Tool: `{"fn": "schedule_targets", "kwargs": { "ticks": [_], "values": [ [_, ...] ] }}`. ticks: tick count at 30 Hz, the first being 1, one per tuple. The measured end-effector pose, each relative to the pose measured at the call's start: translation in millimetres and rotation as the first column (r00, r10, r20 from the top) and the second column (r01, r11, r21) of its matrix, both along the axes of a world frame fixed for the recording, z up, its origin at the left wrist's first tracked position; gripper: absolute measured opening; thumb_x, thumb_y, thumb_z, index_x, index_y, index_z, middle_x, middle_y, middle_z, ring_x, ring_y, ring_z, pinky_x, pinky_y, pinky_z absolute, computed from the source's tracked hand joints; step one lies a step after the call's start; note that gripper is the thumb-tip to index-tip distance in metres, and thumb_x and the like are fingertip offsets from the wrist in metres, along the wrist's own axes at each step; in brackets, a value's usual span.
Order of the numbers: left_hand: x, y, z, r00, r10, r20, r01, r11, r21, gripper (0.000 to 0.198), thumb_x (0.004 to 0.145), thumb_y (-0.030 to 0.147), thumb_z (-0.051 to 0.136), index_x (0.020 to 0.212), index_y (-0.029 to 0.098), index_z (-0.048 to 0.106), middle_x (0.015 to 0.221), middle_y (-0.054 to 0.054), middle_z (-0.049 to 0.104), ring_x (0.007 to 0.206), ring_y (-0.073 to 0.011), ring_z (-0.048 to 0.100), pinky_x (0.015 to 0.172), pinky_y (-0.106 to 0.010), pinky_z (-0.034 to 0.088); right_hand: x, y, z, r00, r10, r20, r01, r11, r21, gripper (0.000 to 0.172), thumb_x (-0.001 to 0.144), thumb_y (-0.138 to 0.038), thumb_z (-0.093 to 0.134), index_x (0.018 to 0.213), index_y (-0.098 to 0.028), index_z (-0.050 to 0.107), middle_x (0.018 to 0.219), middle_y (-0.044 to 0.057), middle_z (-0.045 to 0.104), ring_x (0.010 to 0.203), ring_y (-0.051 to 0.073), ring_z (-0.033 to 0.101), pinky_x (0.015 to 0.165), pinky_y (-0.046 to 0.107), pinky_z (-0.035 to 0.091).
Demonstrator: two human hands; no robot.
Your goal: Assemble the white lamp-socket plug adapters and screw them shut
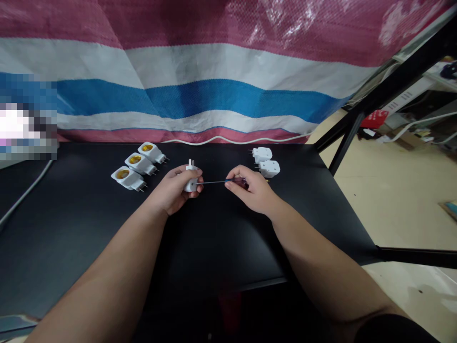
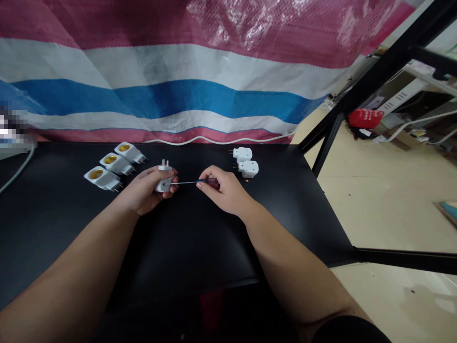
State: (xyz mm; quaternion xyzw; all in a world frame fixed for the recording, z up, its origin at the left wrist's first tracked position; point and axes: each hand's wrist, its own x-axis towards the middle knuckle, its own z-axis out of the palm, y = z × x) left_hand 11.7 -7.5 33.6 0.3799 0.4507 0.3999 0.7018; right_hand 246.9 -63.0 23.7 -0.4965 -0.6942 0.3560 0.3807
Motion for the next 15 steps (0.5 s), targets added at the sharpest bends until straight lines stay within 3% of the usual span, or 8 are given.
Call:
{"fn": "schedule_targets", "kwargs": {
  "ticks": [6, 11, 15],
  "values": [
    [2, -3, -4.2, 0.998, 0.006, -0.065, -0.001, 0.997, 0.076, 0.032, 0.069, 0.031, 0.090, 0.084, 0.015, 0.067, 0.069, -0.003, 0.068, 0.052, -0.0126, 0.060, 0.044, -0.022, 0.044, 4, 2, 1.6, 1.000, -0.007, -0.009, 0.007, 0.999, 0.037, 0.020, 0.099, -0.043, 0.074, 0.107, -0.025, 0.070, 0.083, -0.001, 0.063, 0.075, 0.016, 0.056, 0.074, 0.034, 0.047],
    [3, -3, -11.2, 0.990, -0.010, -0.138, 0.036, 0.982, 0.186, 0.030, 0.073, 0.032, 0.090, 0.089, 0.016, 0.069, 0.071, -0.002, 0.069, 0.054, -0.0127, 0.062, 0.044, -0.022, 0.043, 4, 3, 3.6, 0.997, -0.047, 0.061, 0.050, 0.997, -0.050, 0.047, 0.108, -0.057, 0.057, 0.078, -0.022, 0.060, 0.072, 0.000, 0.060, 0.069, 0.016, 0.056, 0.068, 0.035, 0.041],
    [2, -2, -11.6, 0.989, 0.013, -0.147, 0.015, 0.982, 0.187, 0.030, 0.074, 0.032, 0.089, 0.087, 0.017, 0.067, 0.071, -0.002, 0.068, 0.054, -0.0126, 0.062, 0.043, -0.022, 0.043, 6, 2, 3.3, 0.998, 0.060, 0.008, -0.060, 0.997, -0.056, 0.024, 0.105, -0.048, 0.065, 0.105, -0.024, 0.061, 0.084, -0.001, 0.062, 0.075, 0.017, 0.057, 0.073, 0.033, 0.045]
  ]
}}
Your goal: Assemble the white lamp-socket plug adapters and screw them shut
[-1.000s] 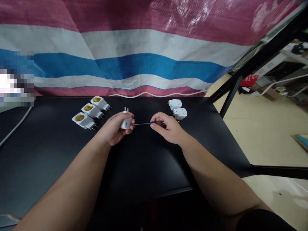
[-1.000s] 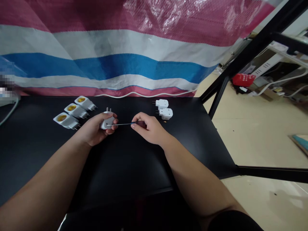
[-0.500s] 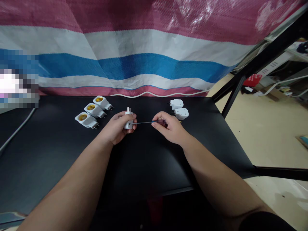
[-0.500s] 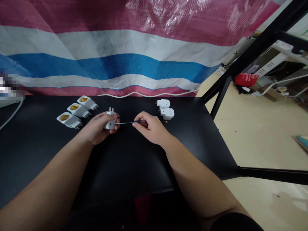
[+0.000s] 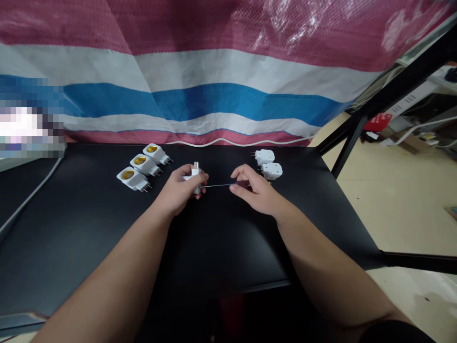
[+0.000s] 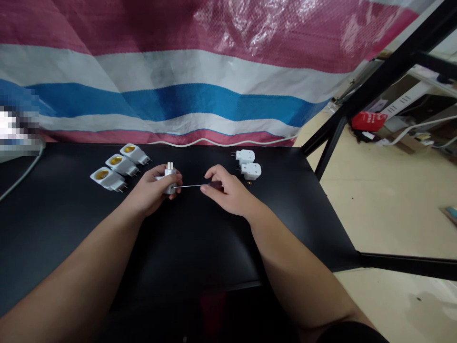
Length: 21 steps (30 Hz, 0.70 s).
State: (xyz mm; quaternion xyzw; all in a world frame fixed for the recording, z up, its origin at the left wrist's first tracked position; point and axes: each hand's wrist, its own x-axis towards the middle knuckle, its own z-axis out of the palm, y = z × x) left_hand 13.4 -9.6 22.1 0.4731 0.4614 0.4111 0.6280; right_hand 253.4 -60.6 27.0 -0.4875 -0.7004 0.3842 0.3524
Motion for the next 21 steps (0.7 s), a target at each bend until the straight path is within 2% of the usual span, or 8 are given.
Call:
{"fn": "schedule_targets", "kwargs": {
  "ticks": [1, 3, 7, 12, 14, 18, 19, 21],
  "values": [
    [-0.1, 0.1, 0.3, 1.000, 0.007, -0.001, -0.007, 1.000, 0.002, 0.030, 0.074, 0.032, 0.089, 0.086, 0.017, 0.066, 0.071, -0.001, 0.068, 0.054, -0.0124, 0.062, 0.043, -0.022, 0.043, 0.8, 0.1, -0.4, 1.000, 0.016, -0.015, -0.016, 1.000, 0.002, 0.023, 0.103, -0.045, 0.069, 0.109, -0.024, 0.060, 0.087, -0.001, 0.063, 0.077, 0.017, 0.058, 0.075, 0.033, 0.046],
    [0.0, 0.2, 0.6, 1.000, 0.010, -0.005, -0.010, 1.000, 0.014, 0.032, 0.073, 0.032, 0.091, 0.085, 0.017, 0.065, 0.071, -0.001, 0.067, 0.054, -0.0125, 0.063, 0.043, -0.021, 0.043, 1.3, 0.7, -1.0, 1.000, -0.003, -0.003, 0.003, 1.000, -0.008, 0.023, 0.102, -0.045, 0.069, 0.103, -0.024, 0.061, 0.088, 0.000, 0.065, 0.079, 0.017, 0.060, 0.077, 0.034, 0.046],
    [0.6, 0.3, 0.4, 1.000, -0.002, -0.016, 0.002, 1.000, 0.018, 0.036, 0.079, 0.041, 0.090, 0.084, 0.019, 0.062, 0.071, -0.002, 0.068, 0.055, -0.0140, 0.065, 0.042, -0.021, 0.044, -1.1, 1.1, -0.1, 0.994, -0.063, 0.084, 0.069, 0.995, -0.070, 0.048, 0.110, -0.058, 0.051, 0.081, -0.022, 0.060, 0.080, 0.003, 0.067, 0.075, 0.018, 0.060, 0.074, 0.035, 0.044],
    [-0.2, 0.3, 2.0, 0.999, 0.037, 0.032, -0.037, 0.999, -0.004, 0.044, 0.083, 0.052, 0.088, 0.088, 0.022, 0.057, 0.069, -0.001, 0.069, 0.053, -0.0145, 0.064, 0.040, -0.021, 0.043, 0.1, 0.2, -0.5, 0.999, 0.037, -0.031, -0.038, 0.998, -0.044, 0.026, 0.103, -0.048, 0.069, 0.109, -0.025, 0.060, 0.083, -0.003, 0.061, 0.075, 0.017, 0.057, 0.074, 0.034, 0.045],
    [-0.2, -0.1, 2.5, 0.999, 0.042, 0.033, -0.042, 0.999, -0.002, 0.046, 0.084, 0.055, 0.088, 0.090, 0.023, 0.055, 0.069, -0.001, 0.069, 0.054, -0.0149, 0.065, 0.041, -0.021, 0.043, 0.9, 1.7, -2.2, 1.000, -0.006, -0.026, 0.005, 0.999, -0.031, 0.025, 0.102, -0.048, 0.070, 0.101, -0.024, 0.061, 0.084, -0.001, 0.063, 0.076, 0.017, 0.057, 0.075, 0.034, 0.045],
    [0.0, 0.3, 1.0, 0.999, 0.027, 0.020, -0.028, 0.999, 0.018, 0.051, 0.083, 0.060, 0.089, 0.090, 0.023, 0.054, 0.071, -0.001, 0.070, 0.055, -0.0150, 0.065, 0.042, -0.021, 0.044, -1.1, 3.7, -3.6, 0.995, -0.079, 0.063, 0.084, 0.993, -0.080, 0.048, 0.109, -0.060, 0.053, 0.080, -0.022, 0.060, 0.080, 0.003, 0.067, 0.074, 0.017, 0.058, 0.072, 0.035, 0.043],
    [-0.3, 0.8, 0.2, 0.999, 0.030, 0.022, -0.031, 0.999, 0.023, 0.052, 0.082, 0.060, 0.089, 0.089, 0.023, 0.054, 0.071, -0.002, 0.070, 0.055, -0.0149, 0.065, 0.042, -0.021, 0.044, -1.8, 3.2, -3.5, 0.996, -0.059, 0.063, 0.065, 0.994, -0.089, 0.047, 0.109, -0.060, 0.053, 0.082, -0.022, 0.061, 0.080, 0.002, 0.067, 0.074, 0.017, 0.058, 0.071, 0.035, 0.043],
    [-1.4, 2.3, -1.2, 0.999, 0.047, 0.029, -0.047, 0.998, 0.028, 0.053, 0.081, 0.061, 0.090, 0.087, 0.022, 0.054, 0.071, -0.002, 0.070, 0.054, -0.0145, 0.065, 0.042, -0.021, 0.043, -2.5, 1.6, -3.2, 1.000, -0.003, 0.024, 0.005, 0.997, -0.079, 0.033, 0.106, -0.055, 0.062, 0.096, -0.023, 0.062, 0.081, -0.001, 0.064, 0.073, 0.017, 0.057, 0.071, 0.034, 0.043]
  ]
}}
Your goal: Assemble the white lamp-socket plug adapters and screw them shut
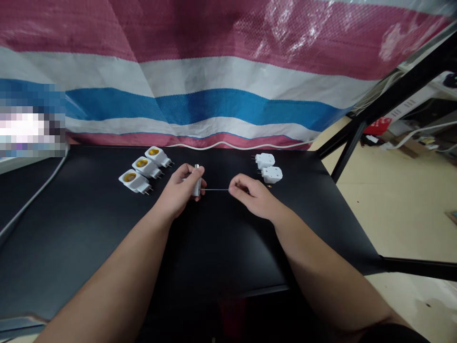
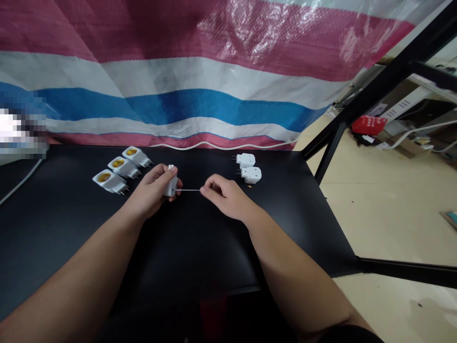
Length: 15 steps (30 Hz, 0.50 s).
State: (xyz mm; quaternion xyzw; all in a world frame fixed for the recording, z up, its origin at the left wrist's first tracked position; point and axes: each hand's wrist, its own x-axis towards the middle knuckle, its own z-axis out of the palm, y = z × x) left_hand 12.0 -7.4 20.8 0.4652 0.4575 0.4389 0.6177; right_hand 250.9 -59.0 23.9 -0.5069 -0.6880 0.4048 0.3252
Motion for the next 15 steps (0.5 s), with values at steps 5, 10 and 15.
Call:
{"fn": "schedule_targets", "kwargs": {
  "ticks": [5, 10, 15],
  "values": [
    [-3.1, 1.8, -1.6, 1.000, 0.005, -0.008, -0.005, 1.000, 0.004, 0.053, 0.080, 0.061, 0.090, 0.086, 0.021, 0.055, 0.073, -0.002, 0.071, 0.056, -0.0146, 0.066, 0.043, -0.022, 0.045, 0.1, -0.5, 0.1, 1.000, -0.024, -0.010, 0.024, 0.999, 0.039, 0.029, 0.102, -0.050, 0.070, 0.095, -0.023, 0.062, 0.079, -0.002, 0.061, 0.071, 0.016, 0.055, 0.070, 0.033, 0.042],
    [-2.2, -0.3, 0.1, 0.999, -0.009, -0.043, 0.009, 1.000, -0.001, 0.054, 0.079, 0.062, 0.091, 0.087, 0.021, 0.057, 0.074, -0.003, 0.071, 0.056, -0.0148, 0.066, 0.044, -0.022, 0.045, -1.7, 1.2, 1.4, 0.996, -0.067, 0.063, 0.068, 0.998, -0.006, 0.051, 0.110, -0.062, 0.051, 0.081, -0.022, 0.064, 0.073, 0.000, 0.059, 0.069, 0.017, 0.054, 0.069, 0.034, 0.041],
    [-1.6, 0.2, 0.2, 1.000, 0.009, -0.024, -0.010, 1.000, -0.010, 0.051, 0.080, 0.059, 0.090, 0.085, 0.021, 0.056, 0.072, -0.003, 0.070, 0.055, -0.0146, 0.065, 0.042, -0.022, 0.044, 0.4, -0.8, -0.9, 0.999, 0.027, -0.030, -0.026, 0.999, 0.040, 0.025, 0.102, -0.048, 0.069, 0.110, -0.026, 0.060, 0.085, -0.002, 0.062, 0.076, 0.017, 0.057, 0.075, 0.034, 0.046]
  ]
}}
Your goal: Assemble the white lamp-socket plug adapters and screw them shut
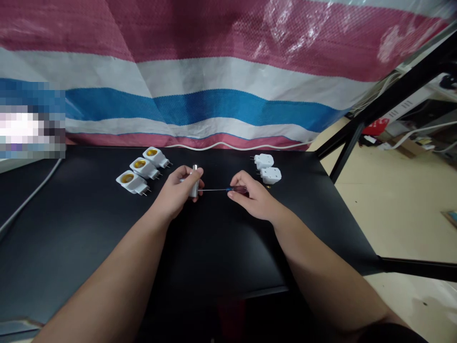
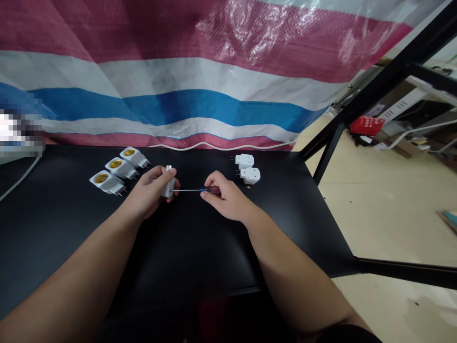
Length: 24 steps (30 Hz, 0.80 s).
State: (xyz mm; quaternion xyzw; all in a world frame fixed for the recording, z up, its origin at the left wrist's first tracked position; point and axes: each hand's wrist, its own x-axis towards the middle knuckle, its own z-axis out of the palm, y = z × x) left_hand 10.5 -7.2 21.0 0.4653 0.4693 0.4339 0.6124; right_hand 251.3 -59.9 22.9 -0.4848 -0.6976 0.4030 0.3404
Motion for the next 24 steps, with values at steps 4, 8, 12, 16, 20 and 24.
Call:
{"fn": "schedule_targets", "kwargs": {
  "ticks": [4, 8, 12, 16, 20, 24],
  "values": [
    [-0.9, 0.8, -2.4, 1.000, -0.014, -0.011, 0.014, 1.000, 0.011, 0.049, 0.082, 0.058, 0.089, 0.086, 0.022, 0.056, 0.072, -0.002, 0.070, 0.055, -0.0149, 0.065, 0.042, -0.022, 0.044, -1.0, 1.9, -1.6, 0.993, -0.107, 0.048, 0.106, 0.994, 0.010, 0.037, 0.105, -0.056, 0.064, 0.088, -0.023, 0.061, 0.078, -0.001, 0.061, 0.072, 0.017, 0.055, 0.071, 0.034, 0.042],
    [-1.2, 0.5, -3.1, 0.999, -0.038, -0.035, 0.039, 0.999, 0.029, 0.047, 0.085, 0.057, 0.087, 0.087, 0.021, 0.056, 0.074, -0.003, 0.071, 0.056, -0.0148, 0.066, 0.043, -0.022, 0.046, -2.7, 2.0, 0.7, 0.991, -0.091, 0.099, 0.095, 0.995, -0.041, 0.050, 0.110, -0.063, 0.051, 0.081, -0.022, 0.060, 0.077, 0.001, 0.062, 0.073, 0.017, 0.057, 0.071, 0.035, 0.041],
    [-0.6, 0.1, -0.7, 1.000, -0.016, -0.011, 0.016, 1.000, 0.021, 0.047, 0.083, 0.056, 0.088, 0.085, 0.021, 0.056, 0.072, -0.002, 0.070, 0.054, -0.0138, 0.064, 0.042, -0.021, 0.044, -1.1, -1.8, 3.4, 0.999, 0.020, 0.043, -0.017, 0.999, -0.049, 0.025, 0.104, -0.047, 0.066, 0.111, -0.026, 0.055, 0.085, -0.003, 0.062, 0.076, 0.017, 0.057, 0.074, 0.034, 0.043],
    [-0.3, 0.6, 1.8, 1.000, -0.006, 0.020, 0.006, 1.000, 0.009, 0.048, 0.081, 0.055, 0.090, 0.085, 0.021, 0.055, 0.070, -0.003, 0.070, 0.053, -0.0142, 0.064, 0.041, -0.021, 0.043, -0.5, -2.6, 3.1, 0.999, -0.005, 0.032, 0.006, 1.000, -0.029, 0.026, 0.102, -0.045, 0.070, 0.099, -0.025, 0.053, 0.081, -0.003, 0.059, 0.072, 0.015, 0.053, 0.069, 0.032, 0.040],
    [-0.4, 0.9, 1.5, 1.000, -0.002, 0.013, 0.002, 1.000, 0.005, 0.049, 0.081, 0.056, 0.089, 0.085, 0.021, 0.055, 0.070, -0.003, 0.070, 0.053, -0.0141, 0.063, 0.040, -0.021, 0.043, -1.8, 0.7, 1.5, 0.996, -0.048, 0.081, 0.049, 0.999, -0.010, 0.042, 0.105, -0.058, 0.064, 0.083, -0.023, 0.057, 0.071, -0.003, 0.054, 0.068, 0.015, 0.050, 0.066, 0.033, 0.037],
    [-0.6, 0.9, -1.4, 1.000, -0.022, -0.022, 0.022, 0.999, 0.023, 0.048, 0.083, 0.056, 0.087, 0.085, 0.021, 0.055, 0.071, -0.002, 0.070, 0.053, -0.0142, 0.063, 0.041, -0.021, 0.044, -2.0, 1.3, 1.0, 0.996, -0.043, 0.080, 0.043, 0.999, -0.002, 0.042, 0.109, -0.058, 0.056, 0.089, -0.023, 0.063, 0.076, -0.001, 0.059, 0.072, 0.017, 0.055, 0.070, 0.034, 0.040]
  ]
}}
